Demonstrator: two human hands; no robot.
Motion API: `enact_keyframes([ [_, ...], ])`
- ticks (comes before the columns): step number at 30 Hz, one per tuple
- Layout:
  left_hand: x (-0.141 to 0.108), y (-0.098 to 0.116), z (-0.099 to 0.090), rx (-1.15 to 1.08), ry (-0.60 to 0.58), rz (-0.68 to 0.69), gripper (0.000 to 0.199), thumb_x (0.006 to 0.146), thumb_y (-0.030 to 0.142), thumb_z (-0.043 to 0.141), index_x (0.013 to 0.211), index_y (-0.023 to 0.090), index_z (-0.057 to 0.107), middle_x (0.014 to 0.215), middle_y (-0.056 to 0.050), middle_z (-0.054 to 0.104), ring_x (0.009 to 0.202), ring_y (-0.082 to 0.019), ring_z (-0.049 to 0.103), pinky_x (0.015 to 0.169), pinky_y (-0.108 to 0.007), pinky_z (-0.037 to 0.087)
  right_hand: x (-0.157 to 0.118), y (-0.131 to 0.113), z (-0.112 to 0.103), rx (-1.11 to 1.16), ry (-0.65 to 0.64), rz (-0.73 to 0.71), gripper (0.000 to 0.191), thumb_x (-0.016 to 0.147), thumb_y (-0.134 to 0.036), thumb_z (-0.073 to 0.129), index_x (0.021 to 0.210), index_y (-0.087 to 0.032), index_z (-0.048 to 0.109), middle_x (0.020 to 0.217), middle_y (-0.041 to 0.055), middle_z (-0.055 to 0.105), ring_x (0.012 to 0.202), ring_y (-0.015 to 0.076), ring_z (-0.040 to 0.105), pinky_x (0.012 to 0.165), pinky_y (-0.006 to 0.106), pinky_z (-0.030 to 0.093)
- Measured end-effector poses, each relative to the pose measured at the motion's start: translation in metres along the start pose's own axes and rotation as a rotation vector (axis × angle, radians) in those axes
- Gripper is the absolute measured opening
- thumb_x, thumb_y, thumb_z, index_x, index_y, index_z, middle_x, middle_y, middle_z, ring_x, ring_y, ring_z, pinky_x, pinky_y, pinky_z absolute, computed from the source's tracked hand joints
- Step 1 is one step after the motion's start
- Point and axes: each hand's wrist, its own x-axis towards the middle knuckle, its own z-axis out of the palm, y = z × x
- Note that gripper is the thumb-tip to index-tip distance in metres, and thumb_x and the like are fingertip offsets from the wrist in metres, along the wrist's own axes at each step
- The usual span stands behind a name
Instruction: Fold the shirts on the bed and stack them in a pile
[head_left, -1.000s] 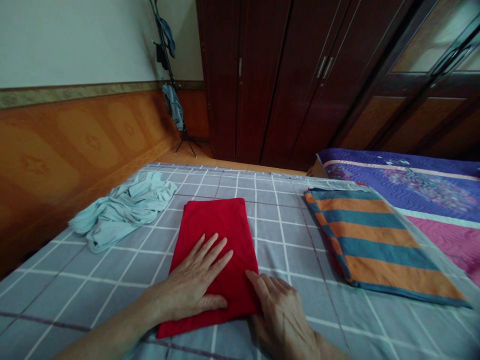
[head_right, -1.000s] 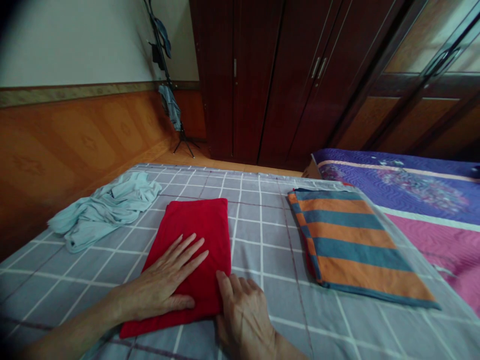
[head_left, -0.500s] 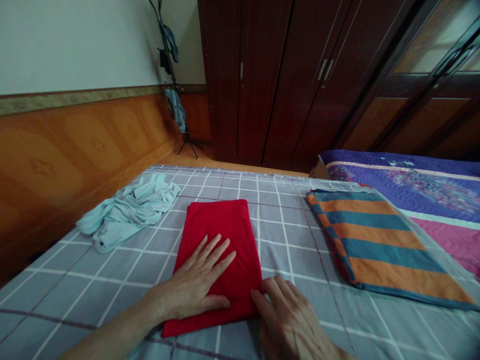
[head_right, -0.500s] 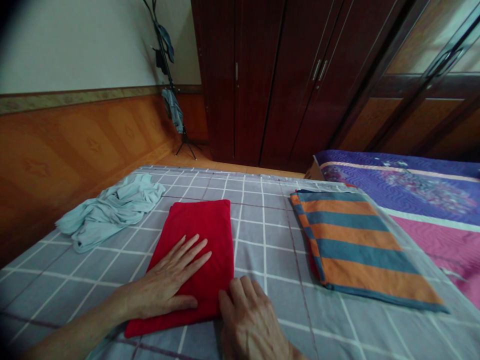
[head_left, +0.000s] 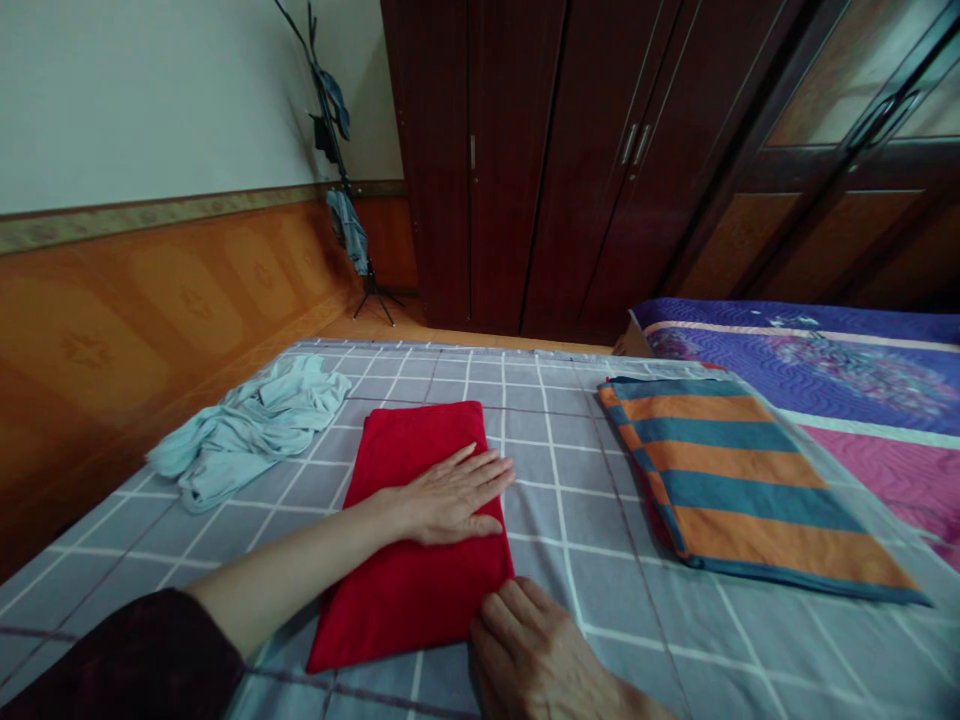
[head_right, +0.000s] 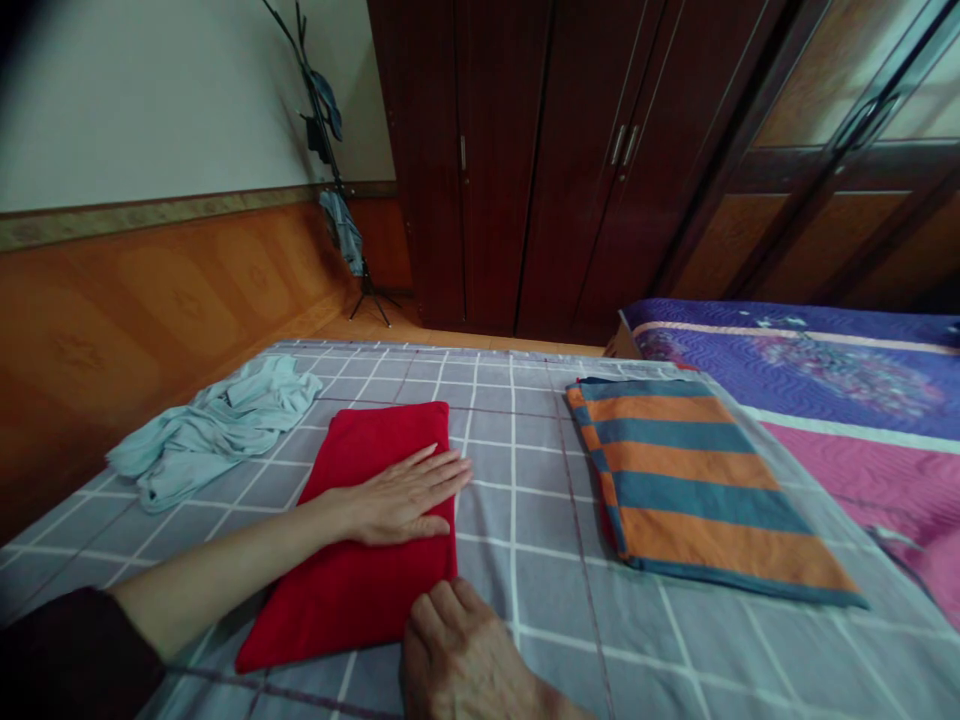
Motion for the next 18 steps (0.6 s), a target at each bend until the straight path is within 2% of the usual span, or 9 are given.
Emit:
enact_keyframes([
  [5,0.032,-0.056,-0.011,0.064,0.078,-0.101,0.064,0.095,0.058,0.021,0.149,0.024,0.015,0.156,-0.003,0.012,0.143,-0.019,0.006,0.116,-0.041,0.003,0.001,0.002,0.001,0.006,0.015,-0.048,0.013,0.08,-0.008,0.052,0.072,-0.018,0.05,0.07,0.0001,0.052,0.064,0.015,0.043,0.055,0.031,0.027],
  [8,0.04,-0.08,-0.016,0.085,0.133,-0.246,0.062,0.095,0.057,0.022,0.148,0.025,0.018,0.155,-0.005,0.015,0.143,-0.022,0.011,0.114,-0.045,0.007,0.002,0.002,0.0,0.019,-0.035,-0.038,0.012,0.082,-0.01,0.051,0.074,-0.019,0.05,0.072,-0.0001,0.053,0.066,0.0151,0.043,0.056,0.031,0.028],
  [10,0.041,-0.088,-0.018,0.087,0.157,-0.317,0.064,0.094,0.058,0.023,0.148,0.022,0.018,0.155,-0.009,0.016,0.142,-0.025,0.013,0.113,-0.047,0.01,0.003,0.003,-0.001,0.04,-0.048,-0.024,0.011,0.083,-0.012,0.052,0.075,-0.019,0.049,0.072,-0.0004,0.053,0.065,0.015,0.042,0.057,0.031,0.028],
  [14,0.04,-0.091,-0.018,0.105,0.193,-0.377,0.068,0.092,0.062,0.025,0.147,0.023,0.021,0.155,-0.009,0.019,0.142,-0.027,0.014,0.112,-0.049,0.013,0.005,0.002,-0.006,0.063,-0.059,-0.023,0.009,0.083,-0.014,0.054,0.076,-0.019,0.049,0.074,-0.0006,0.054,0.067,0.0151,0.043,0.059,0.03,0.03],
  [18,0.035,-0.082,-0.02,0.113,0.249,-0.513,0.078,0.088,0.068,0.027,0.145,0.015,0.027,0.153,-0.018,0.019,0.14,-0.036,0.016,0.109,-0.056,0.012,0.007,0.0,-0.014,0.076,-0.09,-0.017,0.008,0.083,-0.013,0.053,0.079,-0.019,0.05,0.076,-0.0001,0.055,0.069,0.0152,0.045,0.061,0.029,0.033],
])
